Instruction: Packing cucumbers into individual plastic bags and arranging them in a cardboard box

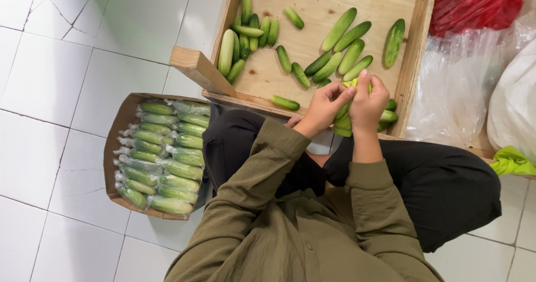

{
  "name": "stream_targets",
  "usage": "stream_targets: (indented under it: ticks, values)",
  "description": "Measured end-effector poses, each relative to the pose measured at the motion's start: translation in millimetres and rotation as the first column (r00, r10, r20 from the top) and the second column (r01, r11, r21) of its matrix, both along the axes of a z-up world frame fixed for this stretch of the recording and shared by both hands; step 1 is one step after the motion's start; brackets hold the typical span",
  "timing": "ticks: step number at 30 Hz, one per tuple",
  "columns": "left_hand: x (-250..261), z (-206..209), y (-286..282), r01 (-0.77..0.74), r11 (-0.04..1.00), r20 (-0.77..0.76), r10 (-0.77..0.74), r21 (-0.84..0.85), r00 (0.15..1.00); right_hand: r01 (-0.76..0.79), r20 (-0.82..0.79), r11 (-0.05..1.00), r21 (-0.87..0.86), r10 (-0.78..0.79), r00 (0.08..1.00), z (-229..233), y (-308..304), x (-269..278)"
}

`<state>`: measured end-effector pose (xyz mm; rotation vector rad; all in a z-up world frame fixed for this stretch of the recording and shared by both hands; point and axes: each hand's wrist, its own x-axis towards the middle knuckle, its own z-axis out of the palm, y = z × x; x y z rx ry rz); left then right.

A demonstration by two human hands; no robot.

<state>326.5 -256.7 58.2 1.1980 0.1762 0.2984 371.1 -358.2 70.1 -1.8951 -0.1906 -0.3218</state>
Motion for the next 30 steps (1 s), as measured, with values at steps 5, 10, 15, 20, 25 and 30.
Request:
stream_targets:
  ticks: [5,10,15,20,25,30]
  values:
    - [6.7,5.3,-6.2,-0.019,0.962,-0.039,0.009,-0.271,0.999,-0.064,0.046,0.993,0.103,0.06,0.997,33.3,14.2,-11.0]
    - [16.4,1.8,14.8,-0.156,0.899,-0.118,0.117,-0.409,0.986,-0.178,0.214,0.977,-0.121,0.2,0.956,37.0,33.6,-51.3]
    - [13.8,-12.6,17.4,-0.251,0.941,-0.162,0.218,-0.229,0.962,-0.19,0.216,0.965,-0.179,0.227,0.95,3.0,27.6,-79.3]
    - [9.2,-5.3,-2.3,-0.17,0.969,-0.14,0.146,-0.177,0.979,-0.173,0.171,0.977,-0.121,0.192,0.966,20.8,13.2,-49.5]
    - [4.3,-13.5,-7.5,-0.098,0.991,-0.138,0.085,-0.09,0.987,0.011,-0.06,1.0,-0.024,-0.013,0.998,-1.0,3.2,-13.2]
    - [8.0,-18.2,-9.4,-0.103,0.987,-0.159,0.083,-0.122,0.984,0.038,-0.12,0.999,-0.022,-0.04,0.992,-57.9,-16.4,9.7]
